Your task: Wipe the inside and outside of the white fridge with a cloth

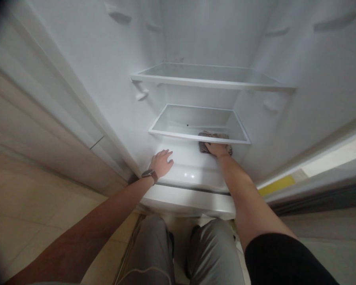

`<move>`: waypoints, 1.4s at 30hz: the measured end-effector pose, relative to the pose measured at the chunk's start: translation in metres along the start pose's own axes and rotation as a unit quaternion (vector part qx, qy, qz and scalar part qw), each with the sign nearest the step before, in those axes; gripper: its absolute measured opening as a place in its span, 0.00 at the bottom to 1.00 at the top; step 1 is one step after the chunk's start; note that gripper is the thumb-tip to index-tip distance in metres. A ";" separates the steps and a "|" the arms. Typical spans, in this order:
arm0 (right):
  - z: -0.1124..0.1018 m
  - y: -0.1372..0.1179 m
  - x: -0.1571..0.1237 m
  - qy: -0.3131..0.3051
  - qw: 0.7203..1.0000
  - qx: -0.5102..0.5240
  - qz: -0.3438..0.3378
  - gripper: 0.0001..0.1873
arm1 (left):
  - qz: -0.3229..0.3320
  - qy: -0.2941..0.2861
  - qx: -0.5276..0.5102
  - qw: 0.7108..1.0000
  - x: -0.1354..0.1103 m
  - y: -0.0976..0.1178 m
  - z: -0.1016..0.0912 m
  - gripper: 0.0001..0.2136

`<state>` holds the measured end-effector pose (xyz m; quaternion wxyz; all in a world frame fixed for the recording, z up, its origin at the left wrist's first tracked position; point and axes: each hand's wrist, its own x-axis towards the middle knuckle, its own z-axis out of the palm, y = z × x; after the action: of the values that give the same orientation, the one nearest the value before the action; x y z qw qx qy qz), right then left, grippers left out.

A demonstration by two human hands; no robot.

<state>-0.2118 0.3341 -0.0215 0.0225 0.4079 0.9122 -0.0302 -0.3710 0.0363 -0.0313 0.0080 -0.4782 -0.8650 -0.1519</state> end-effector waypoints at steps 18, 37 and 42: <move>-0.002 -0.014 -0.133 -0.125 0.991 0.048 0.019 0.35 | 0.017 -0.006 0.019 1.000 0.010 -0.009 0.008 0.25; -0.010 -0.011 -0.144 -0.145 0.987 0.068 0.007 0.34 | 0.031 -0.007 0.036 0.999 0.009 -0.008 0.008 0.26; -0.007 -0.007 -0.108 -0.137 0.989 0.047 0.014 0.35 | 0.023 -0.003 0.020 1.000 0.006 -0.004 0.003 0.25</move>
<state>-0.1449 0.2494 -0.0068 0.1289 0.4130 0.8924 -0.1282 -0.3774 0.0399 -0.0348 0.0187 -0.4980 -0.8567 -0.1332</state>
